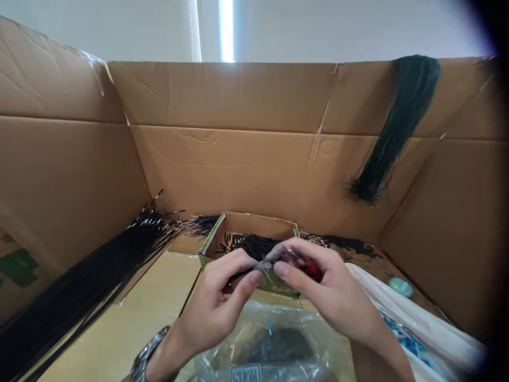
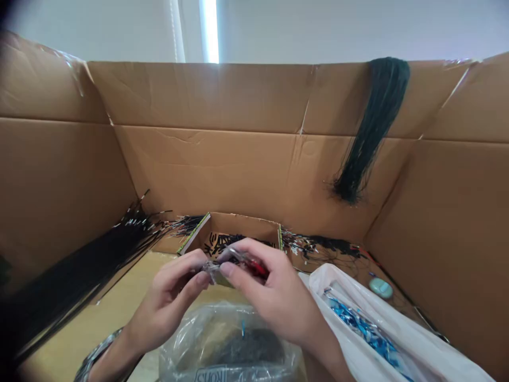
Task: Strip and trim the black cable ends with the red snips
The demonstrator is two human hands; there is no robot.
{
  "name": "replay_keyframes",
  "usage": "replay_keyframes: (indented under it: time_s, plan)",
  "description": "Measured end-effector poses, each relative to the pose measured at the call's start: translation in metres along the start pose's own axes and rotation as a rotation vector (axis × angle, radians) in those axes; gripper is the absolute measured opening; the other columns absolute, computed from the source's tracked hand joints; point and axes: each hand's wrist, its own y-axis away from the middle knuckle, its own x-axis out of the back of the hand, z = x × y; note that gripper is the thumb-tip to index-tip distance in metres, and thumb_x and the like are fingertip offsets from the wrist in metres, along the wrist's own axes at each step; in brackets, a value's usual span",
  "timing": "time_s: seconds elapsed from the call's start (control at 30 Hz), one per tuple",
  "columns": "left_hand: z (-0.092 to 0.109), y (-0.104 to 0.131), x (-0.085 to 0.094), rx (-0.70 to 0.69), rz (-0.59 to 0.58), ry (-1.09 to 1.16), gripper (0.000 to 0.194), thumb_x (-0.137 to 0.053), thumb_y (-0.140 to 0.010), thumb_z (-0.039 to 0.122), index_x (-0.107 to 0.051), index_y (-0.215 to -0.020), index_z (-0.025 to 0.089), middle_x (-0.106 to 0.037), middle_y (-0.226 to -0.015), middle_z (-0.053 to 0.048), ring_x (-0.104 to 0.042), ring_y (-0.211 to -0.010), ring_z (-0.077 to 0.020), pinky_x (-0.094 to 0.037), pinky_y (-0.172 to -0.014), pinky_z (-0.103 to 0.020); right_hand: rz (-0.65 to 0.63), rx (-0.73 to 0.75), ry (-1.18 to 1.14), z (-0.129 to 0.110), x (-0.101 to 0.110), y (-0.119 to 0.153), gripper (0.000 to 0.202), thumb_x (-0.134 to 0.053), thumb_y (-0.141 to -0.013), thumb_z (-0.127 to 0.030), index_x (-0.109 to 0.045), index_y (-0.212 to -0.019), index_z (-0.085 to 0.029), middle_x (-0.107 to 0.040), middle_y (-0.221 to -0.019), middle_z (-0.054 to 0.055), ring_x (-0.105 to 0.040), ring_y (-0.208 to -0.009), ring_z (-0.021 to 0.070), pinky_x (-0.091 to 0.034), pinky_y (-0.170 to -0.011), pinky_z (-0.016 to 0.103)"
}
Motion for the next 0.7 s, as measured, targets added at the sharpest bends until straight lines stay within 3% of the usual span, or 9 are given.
replay_keyframes:
  time_s: [0.13, 0.23, 0.33, 0.47, 0.7]
  plan:
    - [0.000, 0.000, -0.004, -0.004, -0.105, 0.053, 0.021, -0.049, -0.103, 0.027, -0.064, -0.090, 0.019, -0.059, -0.082, 0.000, -0.054, -0.076, -0.0144, -0.039, -0.068, -0.025, -0.053, 0.038, -0.121, 0.001, 0.011, 0.002, 0.013, -0.068, -0.093, -0.032, -0.072, -0.104, -0.028, -0.068, -0.086, -0.003, -0.057, -0.075, 0.0113, -0.044, -0.067, 0.022]
    - [-0.001, 0.001, -0.007, 0.030, -0.157, 0.117, 0.025, -0.049, -0.103, 0.030, -0.067, -0.090, 0.018, -0.062, -0.085, -0.001, -0.056, -0.082, -0.0160, -0.041, -0.074, -0.026, -0.132, 0.033, -0.203, 0.003, 0.012, 0.001, 0.010, -0.069, -0.092, -0.031, -0.074, -0.099, -0.025, -0.070, -0.085, -0.002, -0.061, -0.077, 0.0123, -0.047, -0.070, 0.023]
    - [0.000, 0.002, -0.007, 0.072, -0.185, 0.198, 0.027, -0.049, -0.103, 0.033, -0.068, -0.091, 0.019, -0.062, -0.083, -0.001, -0.056, -0.079, -0.0154, -0.042, -0.072, -0.025, -0.158, 0.039, -0.266, 0.006, 0.008, -0.004, 0.009, -0.069, -0.092, -0.028, -0.073, -0.091, -0.021, -0.067, -0.078, -0.001, -0.059, -0.071, 0.0120, -0.046, -0.066, 0.024]
    - [0.004, 0.003, -0.005, 0.079, -0.177, 0.260, 0.028, -0.048, -0.104, 0.033, -0.070, -0.092, 0.021, -0.060, -0.077, 0.002, -0.053, -0.073, -0.0132, -0.040, -0.067, -0.024, -0.099, 0.013, -0.338, 0.011, 0.000, -0.009, 0.010, -0.070, -0.089, -0.027, -0.068, -0.084, -0.019, -0.061, -0.067, -0.004, -0.050, -0.058, 0.0095, -0.041, -0.057, 0.023]
    - [-0.003, -0.001, -0.006, 0.081, -0.138, 0.094, 0.030, -0.048, -0.103, 0.037, -0.062, -0.083, 0.019, -0.058, -0.081, 0.000, -0.054, -0.078, -0.0162, -0.040, -0.069, -0.027, 0.009, -0.031, -0.033, 0.007, -0.005, -0.007, 0.014, -0.062, -0.090, -0.020, -0.058, -0.076, -0.019, -0.054, -0.067, -0.005, -0.046, -0.062, 0.0105, -0.035, -0.055, 0.023]
